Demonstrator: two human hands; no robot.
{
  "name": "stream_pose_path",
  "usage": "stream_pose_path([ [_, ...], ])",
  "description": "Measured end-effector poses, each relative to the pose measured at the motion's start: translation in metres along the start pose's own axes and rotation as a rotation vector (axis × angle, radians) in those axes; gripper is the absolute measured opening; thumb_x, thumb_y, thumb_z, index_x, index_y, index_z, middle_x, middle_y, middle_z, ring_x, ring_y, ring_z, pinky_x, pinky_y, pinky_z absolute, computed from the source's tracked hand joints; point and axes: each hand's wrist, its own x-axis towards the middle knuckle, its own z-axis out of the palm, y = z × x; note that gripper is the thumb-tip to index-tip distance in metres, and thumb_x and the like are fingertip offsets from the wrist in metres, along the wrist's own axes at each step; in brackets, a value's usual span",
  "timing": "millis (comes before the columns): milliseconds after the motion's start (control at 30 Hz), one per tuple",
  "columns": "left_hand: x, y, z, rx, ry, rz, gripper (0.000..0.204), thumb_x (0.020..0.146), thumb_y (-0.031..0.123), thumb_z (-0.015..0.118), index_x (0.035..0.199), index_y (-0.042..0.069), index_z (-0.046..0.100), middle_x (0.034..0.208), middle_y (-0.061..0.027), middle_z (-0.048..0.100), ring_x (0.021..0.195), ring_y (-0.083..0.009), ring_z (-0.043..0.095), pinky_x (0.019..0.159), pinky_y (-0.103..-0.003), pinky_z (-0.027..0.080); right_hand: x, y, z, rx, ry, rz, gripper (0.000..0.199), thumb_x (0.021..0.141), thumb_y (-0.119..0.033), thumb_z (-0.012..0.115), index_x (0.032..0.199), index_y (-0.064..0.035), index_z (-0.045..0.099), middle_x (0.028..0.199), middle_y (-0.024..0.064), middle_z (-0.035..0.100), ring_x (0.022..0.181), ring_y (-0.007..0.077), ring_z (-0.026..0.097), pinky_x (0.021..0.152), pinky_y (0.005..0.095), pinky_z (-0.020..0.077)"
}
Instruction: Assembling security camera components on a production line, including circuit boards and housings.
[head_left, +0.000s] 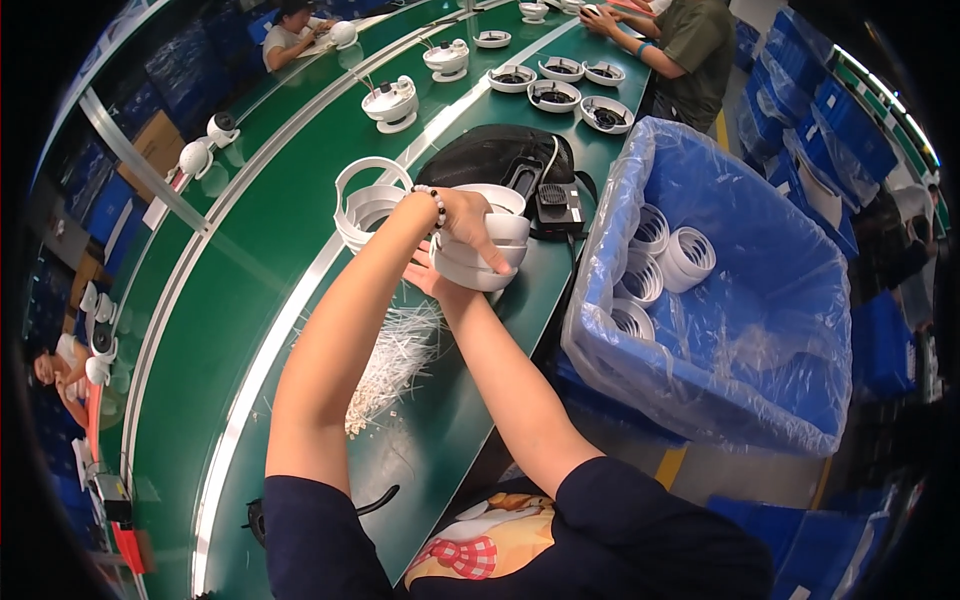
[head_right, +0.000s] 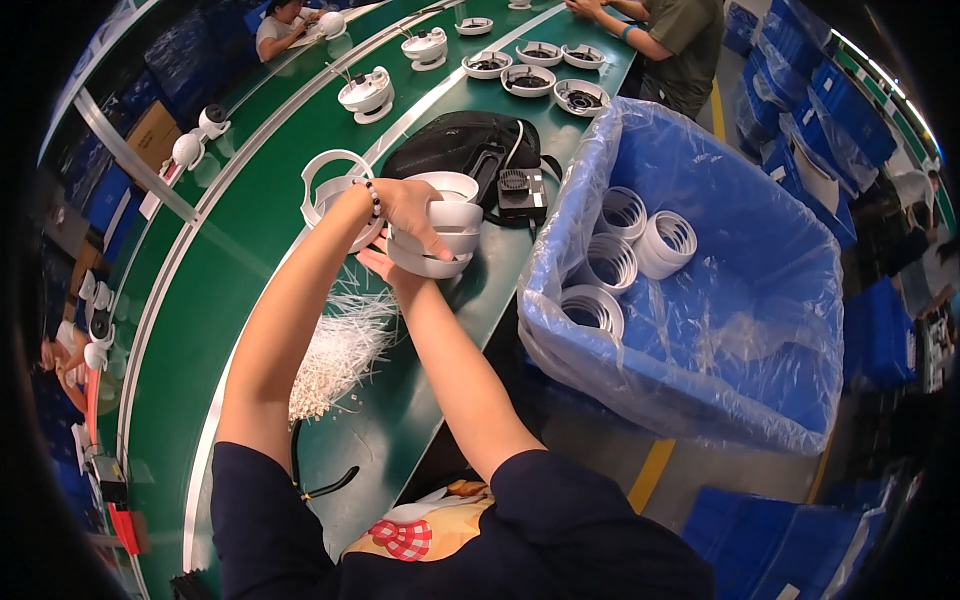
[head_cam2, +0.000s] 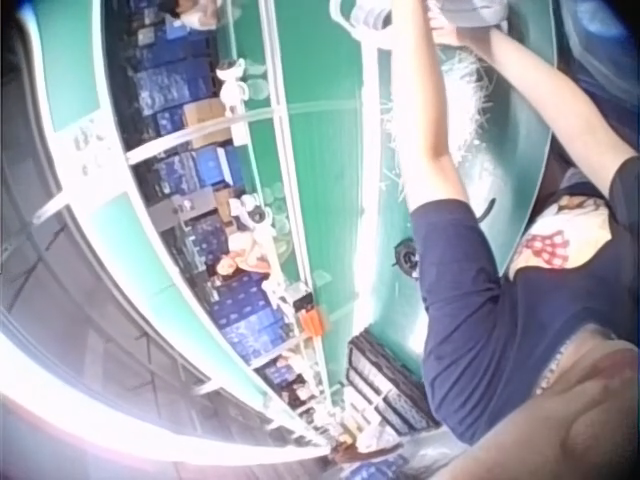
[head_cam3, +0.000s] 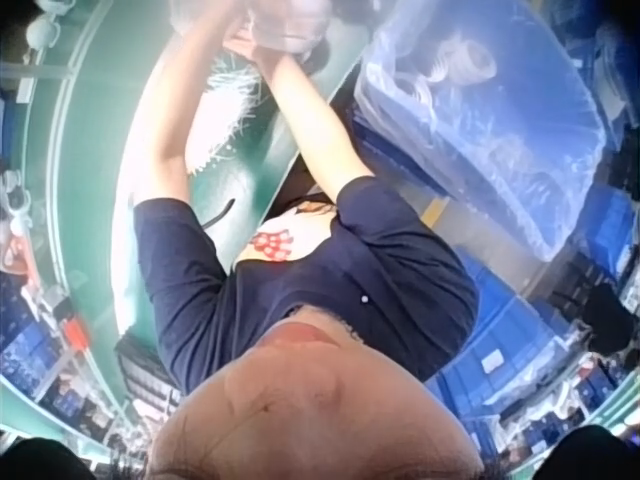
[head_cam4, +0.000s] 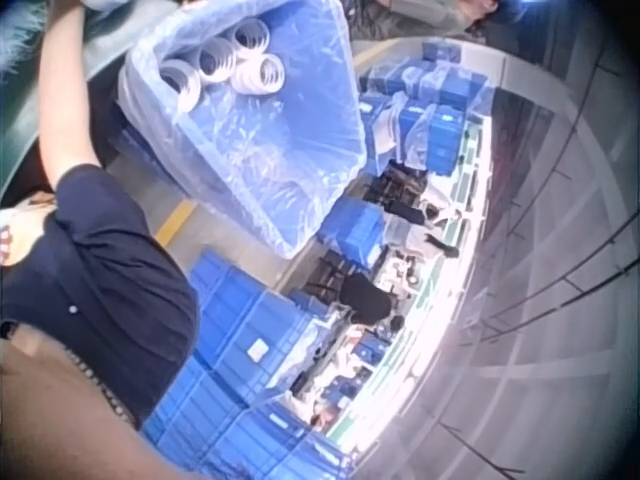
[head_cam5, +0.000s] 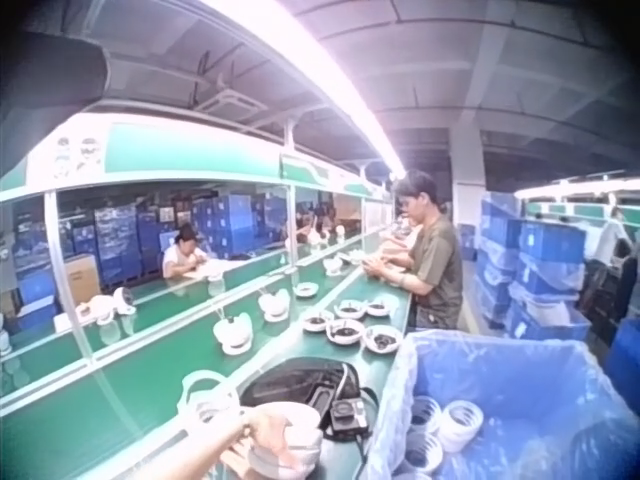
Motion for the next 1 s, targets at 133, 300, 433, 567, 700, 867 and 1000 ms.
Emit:
stream_pose_path([
  [133,0.008,0.002,0.010,0.337,-0.074,-0.015,0.069,0.039,0.044,0.079,0.087,-0.003,0.063,0.084,-0.0164,0.062,0.080,-0.0260,0.060,0.072,-0.031,0.047,0.002,0.003,0.009,-0.051,-0.016,0.125,0.084,0.068,-0.063,0.046,0.130,-0.0119,0.022,0.134,0.0135,0.024,0.125,0.0323,0.023,0.102,0.0446,0.0187],
  [300,0.006,0.007,0.022,0.555,-0.057,0.013,0.064,0.043,0.039,0.078,0.088,-0.002,0.061,0.083,-0.0207,0.060,0.081,-0.0303,0.060,0.074,-0.034,0.047,0.018,-0.001,-0.039,0.021,-0.054,0.048,0.081,0.059,-0.054,0.063,0.120,-0.0108,0.033,0.134,0.0138,0.025,0.121,0.0309,0.030,0.099,0.0466,0.0228],
  [433,-0.038,0.010,0.034,0.611,0.072,0.115,0.049,0.045,0.028,0.077,0.079,-0.003,0.060,0.071,-0.0247,0.058,0.073,-0.0374,0.059,0.071,-0.037,0.048,-0.004,0.002,-0.023,-0.017,-0.167,-0.211,0.063,0.073,-0.043,0.056,0.121,-0.0079,0.036,0.121,0.0096,0.040,0.111,0.0224,0.039,0.092,0.0365,0.0320],
  [567,-0.034,-0.001,0.059,0.460,0.276,0.213,0.046,0.046,0.019,0.075,0.082,-0.002,0.055,0.073,-0.0244,0.057,0.071,-0.0389,0.057,0.068,-0.040,0.047,0.010,-0.009,-0.039,-0.064,-0.184,-0.063,0.043,0.087,-0.030,0.043,0.123,-0.0074,0.038,0.120,0.0090,0.043,0.108,0.0199,0.042,0.093,0.0329,0.0348],
  [700,-0.035,-0.019,0.081,0.464,0.432,0.239,0.044,0.054,0.018,0.072,0.088,-0.001,0.053,0.073,-0.0215,0.055,0.070,-0.0377,0.055,0.064,-0.042,0.046,-0.035,-0.006,0.004,0.053,-0.170,-0.107,0.037,0.085,-0.027,0.049,0.116,-0.0063,0.045,0.109,0.0104,0.049,0.101,0.0178,0.047,0.084,0.0411,0.0413],
  [867,-0.033,-0.017,0.064,0.291,0.477,0.213,0.043,0.056,0.019,0.069,0.094,0.005,0.056,0.079,-0.0202,0.058,0.075,-0.0363,0.056,0.068,-0.040,0.045,-0.025,-0.027,0.038,-0.387,0.140,-0.459,0.053,0.071,-0.016,0.070,0.115,-0.0087,0.043,0.099,0.0056,0.052,0.082,0.0121,0.050,0.069,0.0246,0.0430],
  [1000,-0.045,-0.020,0.057,0.242,0.664,0.417,0.031,0.050,0.011,0.068,0.075,-0.001,0.053,0.069,-0.0234,0.056,0.070,-0.0389,0.055,0.065,-0.042,0.045,-0.039,-0.026,0.066,-0.374,0.090,-0.491,0.056,0.072,-0.017,0.070,0.118,-0.0080,0.040,0.102,0.0063,0.051,0.084,0.0119,0.050,0.071,0.0247,0.0425],
])
